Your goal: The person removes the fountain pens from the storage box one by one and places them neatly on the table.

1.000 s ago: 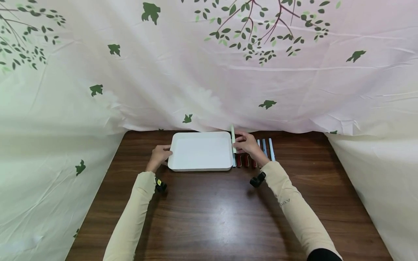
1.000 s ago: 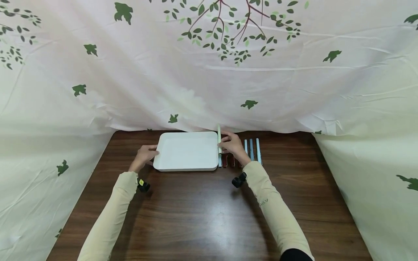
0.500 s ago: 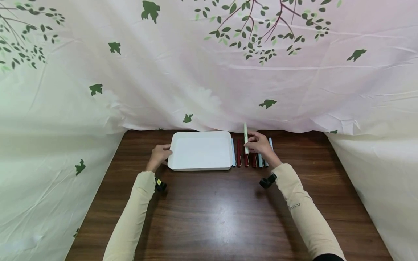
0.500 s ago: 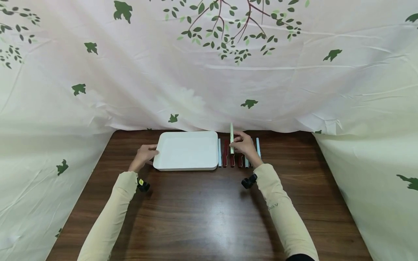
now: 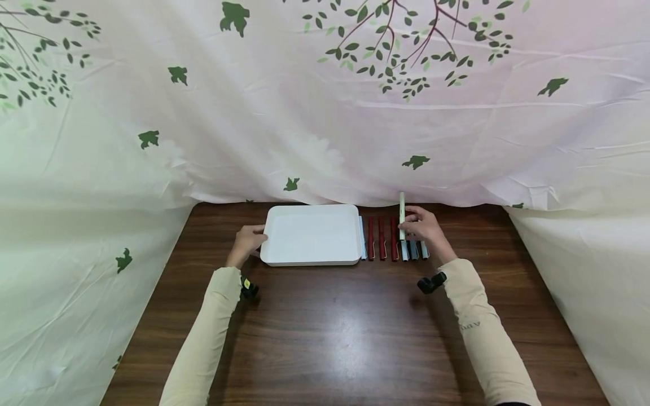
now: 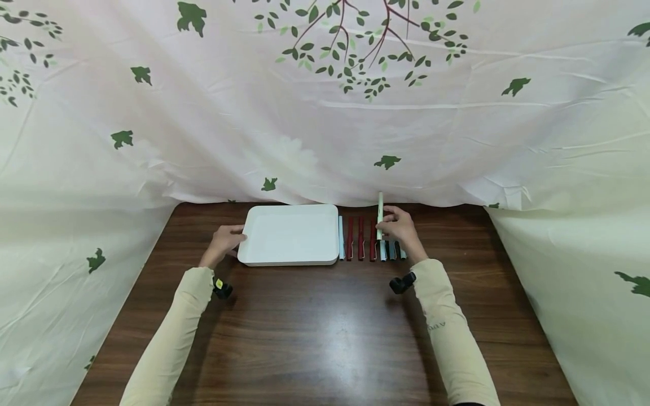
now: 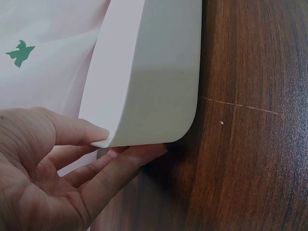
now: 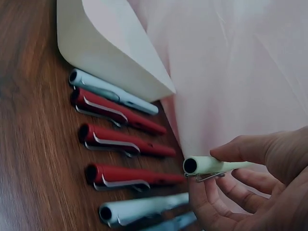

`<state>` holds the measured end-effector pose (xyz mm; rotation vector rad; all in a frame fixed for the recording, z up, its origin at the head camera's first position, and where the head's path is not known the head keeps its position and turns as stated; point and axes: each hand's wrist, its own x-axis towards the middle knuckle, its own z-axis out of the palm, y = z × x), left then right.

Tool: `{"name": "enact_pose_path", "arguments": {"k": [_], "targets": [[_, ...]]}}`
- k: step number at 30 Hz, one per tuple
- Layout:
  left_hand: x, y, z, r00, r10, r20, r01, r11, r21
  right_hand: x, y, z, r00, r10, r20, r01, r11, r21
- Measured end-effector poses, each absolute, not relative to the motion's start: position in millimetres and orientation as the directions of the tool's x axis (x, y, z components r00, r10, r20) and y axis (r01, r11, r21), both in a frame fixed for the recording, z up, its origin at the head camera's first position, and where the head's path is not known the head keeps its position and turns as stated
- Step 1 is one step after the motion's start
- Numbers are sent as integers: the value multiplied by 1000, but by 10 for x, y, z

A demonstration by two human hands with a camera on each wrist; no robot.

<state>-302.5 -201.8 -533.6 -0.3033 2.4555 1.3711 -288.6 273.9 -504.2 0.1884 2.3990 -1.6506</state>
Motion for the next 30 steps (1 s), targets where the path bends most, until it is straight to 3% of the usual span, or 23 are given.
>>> {"name": "enact_pose_path", "arguments": {"k": [11,20,30], "targets": [[-3019,-2014,-5350,-931,-24,-365,-325,516,793,-2733,3059,-5101,-966,26,-259,249,375,-893],[-3017,-2020,-5357,-930,-28,-368,-329,512,794,-2671,3319,-5107,-961,74,-268,270,466,-843],[-2995,-2017,-5357,-934,-25,-356,-318,512,798,-2619,3488,-5144,-938,27,-346,307,527,-792]]}}
